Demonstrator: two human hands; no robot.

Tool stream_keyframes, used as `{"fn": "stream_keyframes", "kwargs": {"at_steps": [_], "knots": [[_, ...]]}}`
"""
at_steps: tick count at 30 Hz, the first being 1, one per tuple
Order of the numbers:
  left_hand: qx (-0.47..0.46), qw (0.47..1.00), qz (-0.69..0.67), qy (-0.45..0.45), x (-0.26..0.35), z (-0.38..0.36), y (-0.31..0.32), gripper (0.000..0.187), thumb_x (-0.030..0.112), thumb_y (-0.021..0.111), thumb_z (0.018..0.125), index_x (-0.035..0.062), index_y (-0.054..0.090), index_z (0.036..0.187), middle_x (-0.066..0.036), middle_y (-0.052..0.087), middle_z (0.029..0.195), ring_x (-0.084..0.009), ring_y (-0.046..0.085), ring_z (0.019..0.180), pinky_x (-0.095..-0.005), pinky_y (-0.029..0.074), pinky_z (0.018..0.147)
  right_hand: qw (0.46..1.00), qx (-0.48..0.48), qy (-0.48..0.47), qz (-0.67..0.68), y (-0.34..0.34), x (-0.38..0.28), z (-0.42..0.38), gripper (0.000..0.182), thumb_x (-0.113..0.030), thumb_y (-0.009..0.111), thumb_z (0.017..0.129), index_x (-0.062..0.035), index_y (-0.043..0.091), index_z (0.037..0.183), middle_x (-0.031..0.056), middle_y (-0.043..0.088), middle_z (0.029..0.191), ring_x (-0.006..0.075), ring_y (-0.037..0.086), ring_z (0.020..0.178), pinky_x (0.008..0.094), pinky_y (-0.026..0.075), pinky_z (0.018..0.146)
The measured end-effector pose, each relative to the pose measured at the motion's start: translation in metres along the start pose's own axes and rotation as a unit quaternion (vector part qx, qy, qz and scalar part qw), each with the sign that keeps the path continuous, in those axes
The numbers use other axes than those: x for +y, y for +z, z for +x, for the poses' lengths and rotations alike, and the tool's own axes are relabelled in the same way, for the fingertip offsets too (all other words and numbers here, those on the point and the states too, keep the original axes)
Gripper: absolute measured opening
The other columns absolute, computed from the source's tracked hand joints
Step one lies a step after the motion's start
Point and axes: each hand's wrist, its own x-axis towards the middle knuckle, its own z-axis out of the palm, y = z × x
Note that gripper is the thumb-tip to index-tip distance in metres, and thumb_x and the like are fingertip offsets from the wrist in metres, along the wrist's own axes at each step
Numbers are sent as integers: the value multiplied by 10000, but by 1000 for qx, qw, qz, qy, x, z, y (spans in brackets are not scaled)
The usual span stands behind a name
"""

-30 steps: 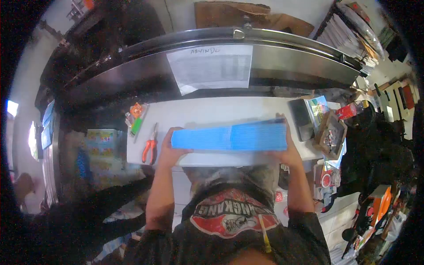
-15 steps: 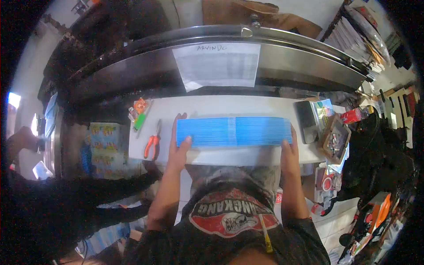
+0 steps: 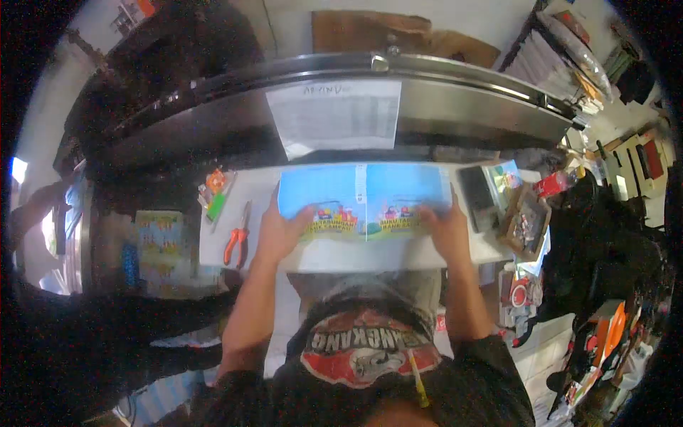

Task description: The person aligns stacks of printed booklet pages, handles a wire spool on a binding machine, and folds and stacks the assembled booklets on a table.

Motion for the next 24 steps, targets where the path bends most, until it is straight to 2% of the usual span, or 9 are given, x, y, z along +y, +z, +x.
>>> {"fn": "stream_keyframes", "kwargs": {"at_steps": [4,6,8,13,16,18,19,22,24], "knots": [[27,994,23,101,-5,-18,24,528,170,693,880,-17,488,1330,-155,678,1124,-225,639,1054,-340,482,929,988,67,-26,-140,26,-24,-18,681,-162,696,881,27,349,1435,241,689,1061,323,700,944,368,535,813],[-9,997,-28,68,-10,-12,10,602,195,688,862,0,456,1382,-174,668,1152,-222,638,1079,-360,479,941,997,38,11,-71,3,-11,-6,650,-115,689,877,15,372,1429,200,688,1102,286,684,995,353,524,867],[-97,990,-93,-35,-17,-21,-13,646,127,715,825,-8,449,1398,-146,667,1171,-225,631,1079,-360,466,967,980,-60,-36,185,-20,20,-12,647,-54,673,866,1,380,1440,155,648,1199,254,639,1084,343,497,936],[-59,989,-127,40,-85,-29,-4,752,55,719,799,-11,354,1454,-120,614,1267,-187,582,1142,-342,445,996,985,-60,-67,148,-24,40,-31,891,-12,703,802,-22,188,1529,136,405,1470,222,395,1349,384,291,1136],[-12,964,-230,132,-71,-23,8,757,48,727,795,-9,346,1447,-119,589,1300,-175,564,1163,-339,447,995,983,-106,-22,152,-19,53,-19,896,-37,707,817,-19,171,1535,147,423,1461,218,408,1337,366,325,1108],[-103,986,-127,-42,-48,-14,-1,767,29,758,763,-3,376,1426,-114,582,1307,-184,558,1173,-344,435,1010,982,-103,62,147,-19,27,-18,876,-65,705,838,-15,179,1536,159,428,1463,218,414,1331,352,345,1085],[-102,986,-129,-33,-41,-10,-5,767,29,758,763,-3,376,1426,-114,582,1307,-184,558,1173,-344,435,1010,990,-103,60,78,-23,12,-12,864,-70,709,839,-12,195,1532,164,429,1464,221,416,1332,354,348,1085],[-101,992,-59,-48,-42,-18,-12,773,10,782,731,1,401,1403,-117,577,1312,-190,553,1181,-347,424,1024,994,-87,48,44,-25,22,-20,833,-66,710,839,-3,235,1520,181,422,1471,231,417,1338,356,363,1079],[-71,990,-117,31,-61,-33,-6,861,3,794,715,2,343,1448,-133,533,1366,-215,535,1214,-355,414,1042,991,-27,-96,89,-23,43,-33,807,-40,682,845,-10,239,1520,183,418,1475,238,413,1347,357,398,1054]]}}
